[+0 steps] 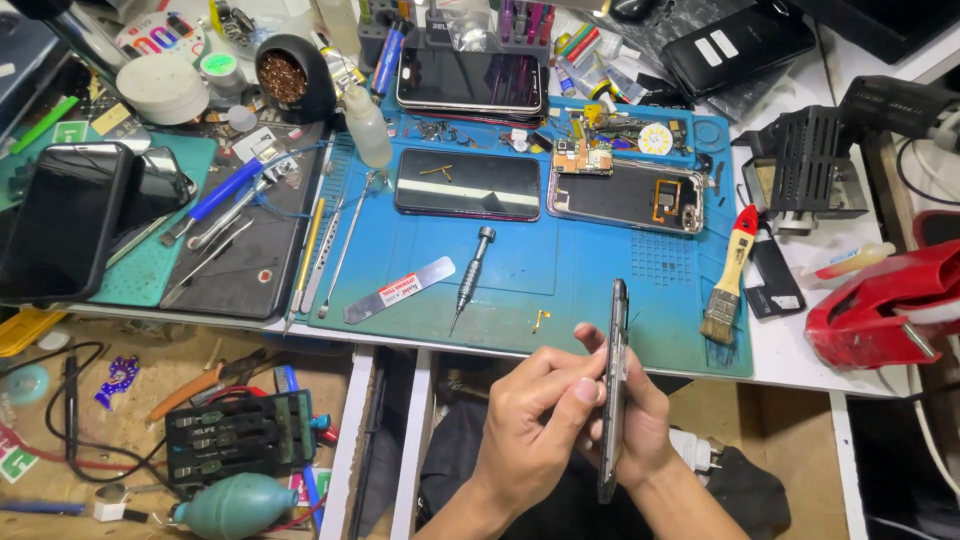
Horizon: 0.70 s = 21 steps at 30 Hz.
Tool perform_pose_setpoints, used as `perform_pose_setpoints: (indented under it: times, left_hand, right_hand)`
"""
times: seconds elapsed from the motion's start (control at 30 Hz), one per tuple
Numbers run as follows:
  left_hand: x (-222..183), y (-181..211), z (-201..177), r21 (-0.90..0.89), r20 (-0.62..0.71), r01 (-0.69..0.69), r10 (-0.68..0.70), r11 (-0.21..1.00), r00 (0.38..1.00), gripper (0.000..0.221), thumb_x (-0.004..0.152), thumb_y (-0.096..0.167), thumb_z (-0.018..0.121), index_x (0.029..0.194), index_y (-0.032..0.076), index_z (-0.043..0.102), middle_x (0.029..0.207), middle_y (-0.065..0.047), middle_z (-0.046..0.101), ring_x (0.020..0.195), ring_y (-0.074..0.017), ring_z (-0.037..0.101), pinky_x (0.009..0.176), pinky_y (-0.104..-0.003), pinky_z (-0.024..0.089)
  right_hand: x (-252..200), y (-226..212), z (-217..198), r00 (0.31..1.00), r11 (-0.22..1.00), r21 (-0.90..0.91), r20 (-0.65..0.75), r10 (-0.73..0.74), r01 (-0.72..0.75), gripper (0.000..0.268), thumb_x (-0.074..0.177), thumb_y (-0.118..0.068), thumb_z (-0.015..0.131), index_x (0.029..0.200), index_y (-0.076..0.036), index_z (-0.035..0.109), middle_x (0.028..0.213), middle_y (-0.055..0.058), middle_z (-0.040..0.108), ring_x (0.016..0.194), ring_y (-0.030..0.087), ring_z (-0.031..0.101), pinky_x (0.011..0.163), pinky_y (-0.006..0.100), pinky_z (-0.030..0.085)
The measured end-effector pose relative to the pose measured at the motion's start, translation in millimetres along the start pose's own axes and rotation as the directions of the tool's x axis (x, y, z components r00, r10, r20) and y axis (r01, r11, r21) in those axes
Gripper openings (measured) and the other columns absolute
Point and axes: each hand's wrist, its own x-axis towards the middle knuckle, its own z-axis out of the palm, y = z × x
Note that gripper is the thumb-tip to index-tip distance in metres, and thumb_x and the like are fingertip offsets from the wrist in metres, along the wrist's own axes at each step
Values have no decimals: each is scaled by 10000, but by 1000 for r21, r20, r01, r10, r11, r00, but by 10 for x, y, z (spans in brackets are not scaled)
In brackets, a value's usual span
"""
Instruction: Inspecting and prying the battery from a mobile phone during a repair process at a workbench.
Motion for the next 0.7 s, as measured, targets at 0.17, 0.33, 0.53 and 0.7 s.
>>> perform_pose_setpoints:
  times: [0.17, 0.33, 0.53, 0.7]
  left_hand:
    - [63, -113, -85, 9, 12, -29, 29, 1000, 999, 388, 1083, 243, 471, 1264, -27, 683, 1036, -135, 684, 925, -211, 715, 844, -303, 585]
    - [128, -236, -128, 36, 7, -42, 42, 998, 999, 379, 1088, 222, 464, 1276, -38, 667, 1047, -156, 705, 928, -232, 721, 826, -318, 592]
    - [174, -320, -154, 78, -12, -96, 98, 992, 995, 358, 1077, 193, 478, 1213, -68, 683, 1102, -208, 760, 960, -307, 769, 827, -352, 613]
    - [180, -368, -166, 82, -20, -95, 97, 992, 995, 351, 1068, 202, 500, 1207, -58, 690, 1042, -188, 770, 892, -296, 777, 765, -343, 619]
  right_hand:
    - [58, 67, -90, 999, 999, 48, -43, -17, 19, 472, 990, -362, 596, 1390, -168, 438, 716, 97, 680, 509, 234, 699, 446, 314, 607]
    - [108, 80, -94, 996, 995, 81, -75, -46, 52, 418, 1016, -330, 563, 1379, -162, 442, 755, 159, 714, 554, 291, 733, 488, 314, 628]
    - [135, 92, -72, 974, 989, 52, -187, -125, 137, 416, 1049, -316, 512, 1385, -74, 475, 784, 149, 717, 647, 241, 748, 493, 320, 660]
    - [133, 86, -85, 986, 993, 95, -155, -54, 69, 409, 1058, -356, 486, 1382, -106, 505, 816, 179, 721, 599, 312, 735, 545, 351, 661]
